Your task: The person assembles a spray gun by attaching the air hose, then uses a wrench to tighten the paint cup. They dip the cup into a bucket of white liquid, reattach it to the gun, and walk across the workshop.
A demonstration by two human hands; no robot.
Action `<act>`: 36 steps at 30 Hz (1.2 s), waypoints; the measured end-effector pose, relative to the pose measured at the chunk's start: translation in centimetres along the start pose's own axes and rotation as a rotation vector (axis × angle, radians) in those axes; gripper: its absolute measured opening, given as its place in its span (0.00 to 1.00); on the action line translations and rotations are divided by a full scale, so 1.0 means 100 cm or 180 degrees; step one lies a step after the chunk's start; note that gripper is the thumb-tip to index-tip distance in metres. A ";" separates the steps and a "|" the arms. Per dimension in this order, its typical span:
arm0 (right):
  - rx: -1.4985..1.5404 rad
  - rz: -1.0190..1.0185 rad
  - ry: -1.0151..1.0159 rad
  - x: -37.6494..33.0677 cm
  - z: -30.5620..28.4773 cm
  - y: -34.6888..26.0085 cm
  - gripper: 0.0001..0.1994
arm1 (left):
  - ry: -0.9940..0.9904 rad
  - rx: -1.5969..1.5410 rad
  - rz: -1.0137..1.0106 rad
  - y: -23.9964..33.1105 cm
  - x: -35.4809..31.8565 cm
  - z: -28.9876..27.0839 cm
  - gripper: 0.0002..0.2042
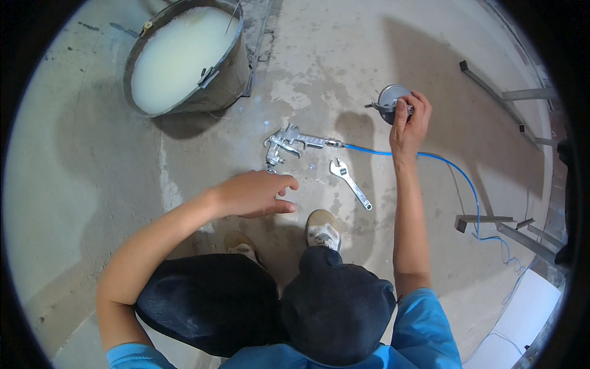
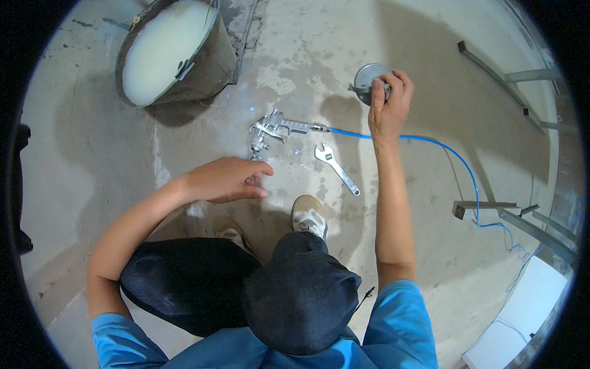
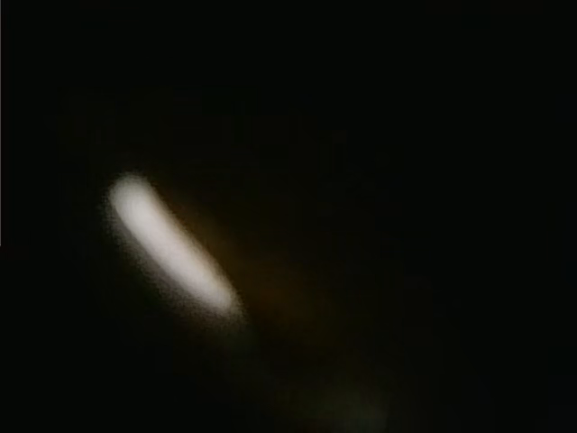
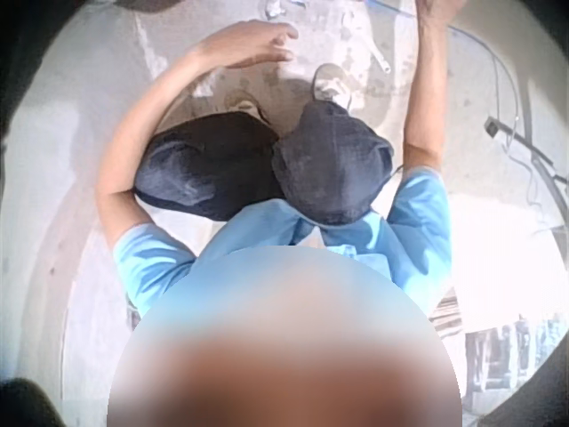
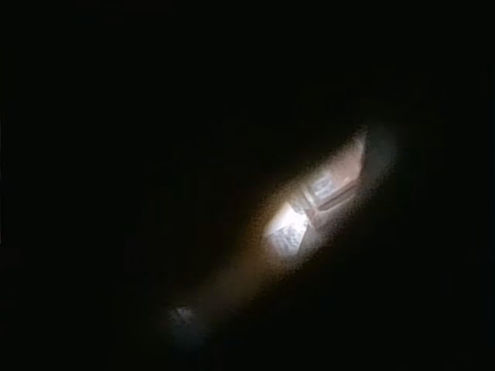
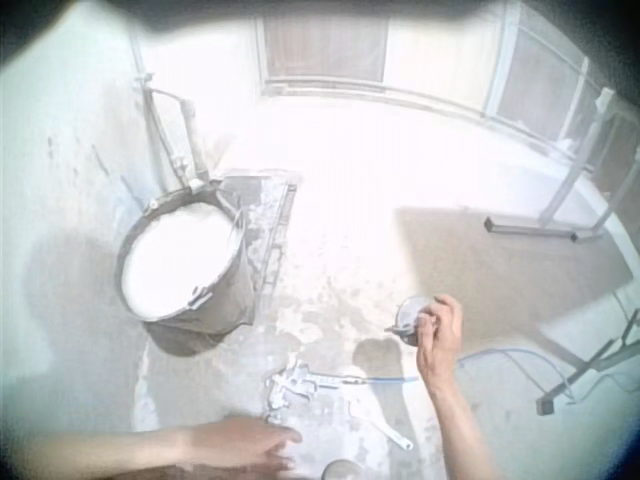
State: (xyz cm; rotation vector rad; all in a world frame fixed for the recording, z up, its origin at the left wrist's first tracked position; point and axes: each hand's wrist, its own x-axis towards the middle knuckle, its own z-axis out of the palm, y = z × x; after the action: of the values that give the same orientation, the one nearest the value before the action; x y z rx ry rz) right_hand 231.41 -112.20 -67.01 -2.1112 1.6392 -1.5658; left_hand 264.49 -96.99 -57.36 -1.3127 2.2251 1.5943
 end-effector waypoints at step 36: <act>-0.0185 0.0342 -0.0710 0.006 0.011 -0.004 0.18 | 0.0158 -0.0355 -0.0195 -0.009 0.014 -0.003 0.28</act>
State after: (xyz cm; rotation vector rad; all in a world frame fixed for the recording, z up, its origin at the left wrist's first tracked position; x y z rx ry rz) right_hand 232.43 -113.03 -66.87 -2.0970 1.7075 -1.2176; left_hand 264.39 -98.13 -58.60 -1.4493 2.1289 1.7043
